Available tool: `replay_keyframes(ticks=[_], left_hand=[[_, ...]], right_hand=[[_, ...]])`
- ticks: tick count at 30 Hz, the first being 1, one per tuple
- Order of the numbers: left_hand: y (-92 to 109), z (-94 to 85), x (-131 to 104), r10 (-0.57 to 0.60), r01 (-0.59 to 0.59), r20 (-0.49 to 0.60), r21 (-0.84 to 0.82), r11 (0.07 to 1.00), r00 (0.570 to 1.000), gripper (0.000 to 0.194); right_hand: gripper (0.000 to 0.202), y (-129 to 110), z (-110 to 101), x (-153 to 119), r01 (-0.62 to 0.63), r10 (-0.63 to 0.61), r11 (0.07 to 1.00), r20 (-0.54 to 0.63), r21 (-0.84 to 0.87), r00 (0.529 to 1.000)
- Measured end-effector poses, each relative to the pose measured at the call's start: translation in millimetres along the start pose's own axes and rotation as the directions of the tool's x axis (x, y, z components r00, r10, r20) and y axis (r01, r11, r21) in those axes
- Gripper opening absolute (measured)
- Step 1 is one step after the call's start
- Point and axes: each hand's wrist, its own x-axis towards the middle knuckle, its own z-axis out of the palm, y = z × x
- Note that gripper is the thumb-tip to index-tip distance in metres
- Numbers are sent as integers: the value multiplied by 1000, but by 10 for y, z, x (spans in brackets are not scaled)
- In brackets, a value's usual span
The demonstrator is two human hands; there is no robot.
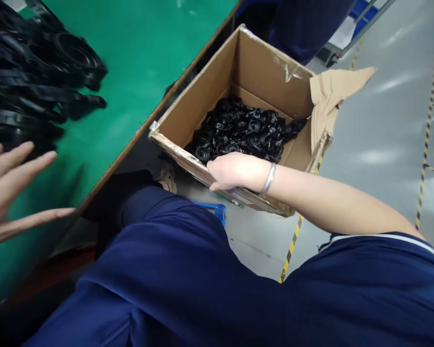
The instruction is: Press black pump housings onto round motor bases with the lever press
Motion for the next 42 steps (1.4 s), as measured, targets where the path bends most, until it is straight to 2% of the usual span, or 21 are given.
replay_keyframes(ticks=[3, 6, 9, 12, 16, 22, 26, 31, 38, 40, 42], left_hand=[[132, 221, -191, 100, -94, -49, 116, 989, 994, 74], [217, 250, -259, 18, -27, 47, 194, 981, 999, 66], [322, 239, -291, -129, 83, 166, 260, 962, 978, 62], [360, 323, -288, -219, 171, 153, 276, 946, 964, 68], [327, 434, -270, -193, 172, 89, 206, 963, 977, 71], [204, 389, -262, -188, 181, 38, 135, 974, 981, 71], [198, 441, -211, -202, 201, -2, 105, 974, 979, 73], [265, 442, -183, -205, 202, 27, 79, 976, 978, 74], [264, 367, -248, -250, 241, 61, 126, 962, 966, 66], [237, 354, -293, -262, 255, 70, 104, 961, 962, 66], [199, 349, -335, -274, 269, 81, 63, 961, 958, 68]], right_hand=[[42, 78, 246, 31, -7, 12, 996, -59, 84, 998], [43, 126, 322, 38, 21, -12, 996, -101, 87, 995], [46, 124, 374, 41, 24, -16, 998, -141, 60, 990], [47, 140, 441, 82, 16, -11, 999, -154, 33, 988], [47, 175, 468, 118, 4, -1, 1000, -113, 28, 994], [46, 169, 329, 224, 39, -37, 994, -19, 105, 999], [46, 241, 328, 247, 96, -90, 987, -47, 132, 995], [43, 291, 348, 196, 154, -146, 979, -65, 132, 987], [47, 249, 354, 218, 113, -111, 987, -25, 117, 994], [51, 224, 364, 240, 91, -95, 986, 24, 138, 995], [56, 226, 391, 278, 94, -96, 986, 4, 137, 995]])
